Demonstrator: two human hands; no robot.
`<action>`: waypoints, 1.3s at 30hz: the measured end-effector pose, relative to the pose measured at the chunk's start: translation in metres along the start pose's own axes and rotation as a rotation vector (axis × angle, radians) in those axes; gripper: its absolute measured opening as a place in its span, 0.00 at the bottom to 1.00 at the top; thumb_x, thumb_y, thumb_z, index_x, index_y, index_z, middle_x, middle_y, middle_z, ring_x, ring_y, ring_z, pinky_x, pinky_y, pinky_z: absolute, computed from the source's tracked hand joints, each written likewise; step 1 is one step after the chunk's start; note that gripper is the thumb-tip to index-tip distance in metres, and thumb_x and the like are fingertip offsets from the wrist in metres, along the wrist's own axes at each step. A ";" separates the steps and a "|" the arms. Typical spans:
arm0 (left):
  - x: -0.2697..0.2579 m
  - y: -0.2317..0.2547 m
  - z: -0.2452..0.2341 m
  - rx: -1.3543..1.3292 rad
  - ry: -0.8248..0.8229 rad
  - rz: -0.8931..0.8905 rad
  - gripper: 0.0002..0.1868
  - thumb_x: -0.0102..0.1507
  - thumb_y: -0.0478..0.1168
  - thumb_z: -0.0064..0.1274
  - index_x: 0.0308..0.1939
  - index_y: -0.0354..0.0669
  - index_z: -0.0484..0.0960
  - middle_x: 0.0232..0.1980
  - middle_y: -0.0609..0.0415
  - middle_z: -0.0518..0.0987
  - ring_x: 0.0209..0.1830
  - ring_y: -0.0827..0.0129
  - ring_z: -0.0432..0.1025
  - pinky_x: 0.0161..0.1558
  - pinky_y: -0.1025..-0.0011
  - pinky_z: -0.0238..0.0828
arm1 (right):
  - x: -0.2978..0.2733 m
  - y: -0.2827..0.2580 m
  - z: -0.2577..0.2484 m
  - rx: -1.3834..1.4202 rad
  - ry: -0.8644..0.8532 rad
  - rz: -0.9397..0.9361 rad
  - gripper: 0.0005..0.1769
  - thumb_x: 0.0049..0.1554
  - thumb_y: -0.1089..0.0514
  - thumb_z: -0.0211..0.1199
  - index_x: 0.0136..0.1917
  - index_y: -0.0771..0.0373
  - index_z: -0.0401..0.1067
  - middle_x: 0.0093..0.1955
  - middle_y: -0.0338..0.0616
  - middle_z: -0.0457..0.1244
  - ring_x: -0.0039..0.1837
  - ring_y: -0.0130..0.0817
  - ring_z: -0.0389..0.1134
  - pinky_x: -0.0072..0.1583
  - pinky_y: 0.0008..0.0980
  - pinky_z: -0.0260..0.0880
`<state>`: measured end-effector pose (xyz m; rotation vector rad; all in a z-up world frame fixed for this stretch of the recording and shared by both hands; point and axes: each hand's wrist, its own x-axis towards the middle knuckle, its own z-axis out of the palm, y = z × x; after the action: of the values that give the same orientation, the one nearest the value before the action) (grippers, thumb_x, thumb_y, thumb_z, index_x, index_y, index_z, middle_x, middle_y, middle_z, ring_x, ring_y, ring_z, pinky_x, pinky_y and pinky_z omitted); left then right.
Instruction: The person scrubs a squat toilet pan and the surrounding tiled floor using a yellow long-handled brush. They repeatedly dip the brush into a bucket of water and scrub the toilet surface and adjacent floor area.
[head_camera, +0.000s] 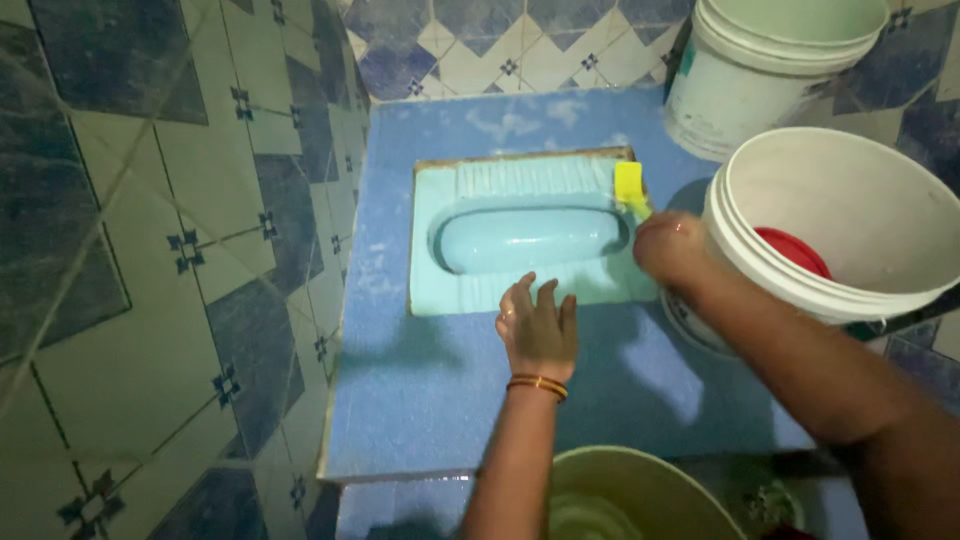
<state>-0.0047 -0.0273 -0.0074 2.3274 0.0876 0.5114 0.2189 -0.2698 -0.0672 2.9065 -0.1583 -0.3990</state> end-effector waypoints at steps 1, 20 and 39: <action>-0.002 0.000 0.000 -0.008 0.016 0.005 0.20 0.67 0.50 0.51 0.57 0.43 0.82 0.69 0.44 0.69 0.71 0.48 0.59 0.65 0.45 0.54 | 0.003 0.002 -0.013 0.018 0.000 0.029 0.17 0.55 0.58 0.69 0.58 0.58 0.81 0.62 0.48 0.71 0.62 0.47 0.73 0.53 0.49 0.77; -0.006 0.004 0.014 -0.011 0.039 0.028 0.19 0.66 0.51 0.52 0.55 0.44 0.82 0.67 0.46 0.69 0.70 0.48 0.60 0.63 0.44 0.55 | -0.122 0.024 -0.030 -0.304 -0.027 -0.173 0.26 0.45 0.58 0.75 0.59 0.62 0.78 0.63 0.50 0.69 0.63 0.46 0.74 0.52 0.40 0.79; -0.011 0.012 -0.001 0.089 0.012 -0.098 0.19 0.65 0.49 0.53 0.58 0.47 0.81 0.69 0.46 0.70 0.71 0.49 0.59 0.65 0.44 0.55 | -0.169 0.033 -0.018 -0.254 -0.058 -0.126 0.26 0.58 0.60 0.61 0.68 0.67 0.65 0.58 0.51 0.69 0.58 0.44 0.76 0.50 0.40 0.81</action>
<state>-0.0163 -0.0373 -0.0025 2.3933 0.2328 0.4812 0.0595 -0.2761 -0.0002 2.6637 0.0631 -0.4856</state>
